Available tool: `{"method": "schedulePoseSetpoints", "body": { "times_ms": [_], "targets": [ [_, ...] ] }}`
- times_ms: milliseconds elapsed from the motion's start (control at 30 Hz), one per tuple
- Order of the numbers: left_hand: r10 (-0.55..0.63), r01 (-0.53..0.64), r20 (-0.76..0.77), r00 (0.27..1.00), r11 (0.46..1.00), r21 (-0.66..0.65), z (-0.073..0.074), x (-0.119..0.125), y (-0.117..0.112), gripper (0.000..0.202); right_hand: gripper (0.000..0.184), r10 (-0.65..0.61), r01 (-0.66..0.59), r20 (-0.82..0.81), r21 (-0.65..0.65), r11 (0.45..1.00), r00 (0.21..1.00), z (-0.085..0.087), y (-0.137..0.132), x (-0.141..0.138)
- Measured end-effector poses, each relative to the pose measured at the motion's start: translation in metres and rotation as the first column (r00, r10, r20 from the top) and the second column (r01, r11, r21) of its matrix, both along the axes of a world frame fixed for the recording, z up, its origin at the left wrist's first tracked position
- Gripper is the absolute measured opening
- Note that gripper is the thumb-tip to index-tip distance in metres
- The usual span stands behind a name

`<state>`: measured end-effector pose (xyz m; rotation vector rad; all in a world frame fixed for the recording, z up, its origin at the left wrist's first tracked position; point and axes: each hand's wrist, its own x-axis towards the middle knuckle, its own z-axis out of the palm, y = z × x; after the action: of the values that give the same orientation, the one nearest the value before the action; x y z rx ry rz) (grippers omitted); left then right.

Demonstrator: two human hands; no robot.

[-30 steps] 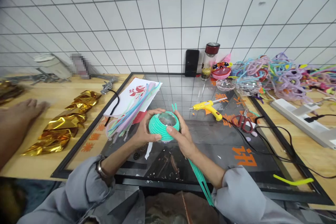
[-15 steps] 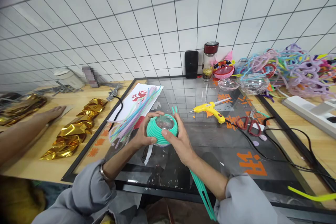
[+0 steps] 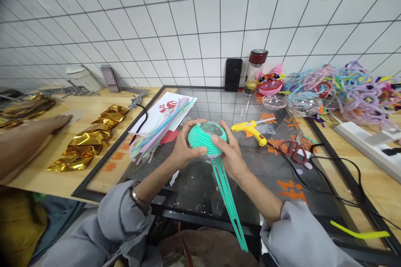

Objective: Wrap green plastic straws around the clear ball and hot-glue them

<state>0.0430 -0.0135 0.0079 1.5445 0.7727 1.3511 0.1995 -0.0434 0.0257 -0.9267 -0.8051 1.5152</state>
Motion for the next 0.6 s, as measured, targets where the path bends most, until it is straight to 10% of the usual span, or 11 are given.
{"method": "schedulePoseSetpoints", "body": {
  "times_ms": [600],
  "targets": [
    [-0.025,0.024,0.004,1.0,0.998,0.059,-0.028,-0.007,0.01,0.073,0.097,-0.029,0.03,0.061,-0.019,0.999,0.998,-0.02,0.008,-0.007]
  ]
}}
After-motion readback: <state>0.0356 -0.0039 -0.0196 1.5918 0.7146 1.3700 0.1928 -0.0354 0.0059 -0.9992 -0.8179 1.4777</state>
